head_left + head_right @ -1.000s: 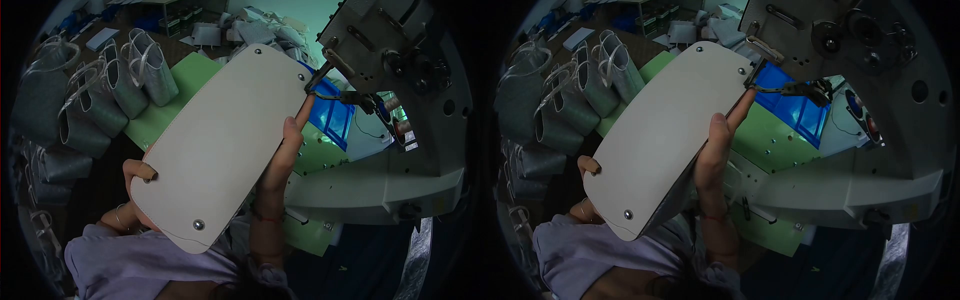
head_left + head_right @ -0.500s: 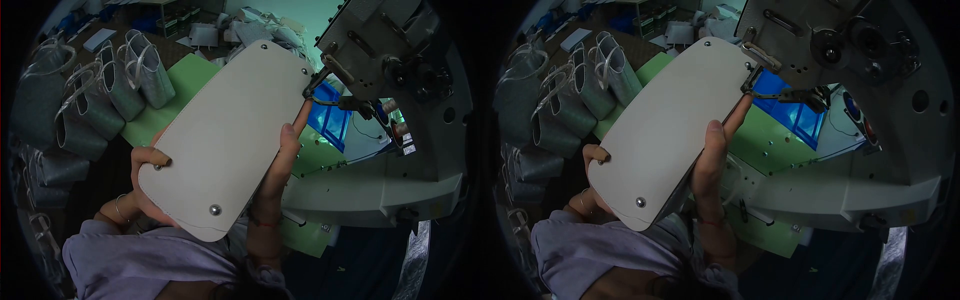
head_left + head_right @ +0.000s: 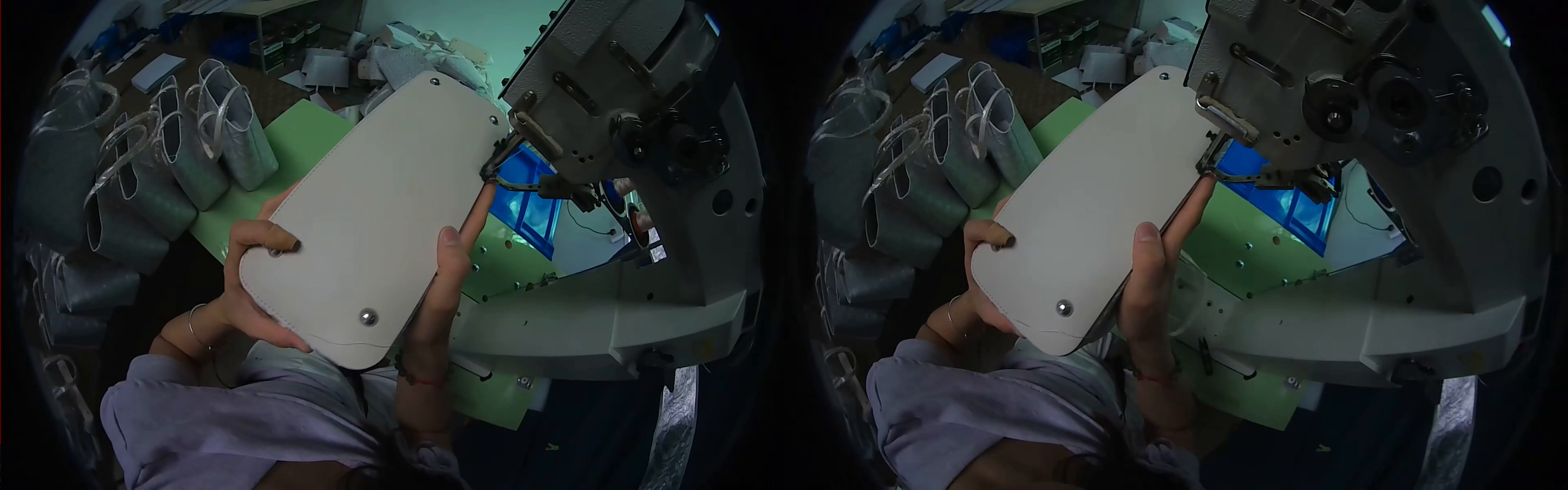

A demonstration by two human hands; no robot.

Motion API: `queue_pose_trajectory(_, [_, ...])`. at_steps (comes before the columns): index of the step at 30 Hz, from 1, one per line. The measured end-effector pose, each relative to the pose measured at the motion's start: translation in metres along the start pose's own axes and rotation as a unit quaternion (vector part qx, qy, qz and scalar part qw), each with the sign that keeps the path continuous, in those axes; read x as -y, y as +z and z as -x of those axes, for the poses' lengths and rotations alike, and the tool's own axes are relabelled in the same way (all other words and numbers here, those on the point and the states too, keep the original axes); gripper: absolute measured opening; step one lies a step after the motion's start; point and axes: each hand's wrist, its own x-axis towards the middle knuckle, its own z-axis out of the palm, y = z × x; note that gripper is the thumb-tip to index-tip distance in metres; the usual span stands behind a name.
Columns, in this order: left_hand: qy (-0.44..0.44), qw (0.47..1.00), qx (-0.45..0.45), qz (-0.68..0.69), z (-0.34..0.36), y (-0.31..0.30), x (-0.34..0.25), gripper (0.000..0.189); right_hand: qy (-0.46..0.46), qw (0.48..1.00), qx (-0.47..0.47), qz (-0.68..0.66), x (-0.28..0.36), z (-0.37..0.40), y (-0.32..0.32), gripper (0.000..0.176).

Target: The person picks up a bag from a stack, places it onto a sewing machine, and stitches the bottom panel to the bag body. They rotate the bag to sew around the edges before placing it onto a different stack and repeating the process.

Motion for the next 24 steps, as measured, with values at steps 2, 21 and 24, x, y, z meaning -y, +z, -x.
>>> queue_pose_trajectory(2, [-0.003, 1.0, 0.003, 0.005, -0.004, -0.001, 0.002, 0.098, -0.001, 1.0, 0.009, 0.004, 0.0, 0.001, -0.001, 0.082])
queue_pose_trajectory(21, [0.005, 1.0, 0.008, -0.027, -0.042, 0.001, 0.021, 0.091, -0.007, 0.998, 0.049, 0.03, 0.003, 0.007, -0.008, 0.102])
queue_pose_trajectory(24, [-0.001, 1.0, -0.002, -0.005, -0.043, 0.002, 0.029, 0.091, -0.003, 0.998, 0.051, 0.027, 0.002, 0.006, -0.009, 0.105])
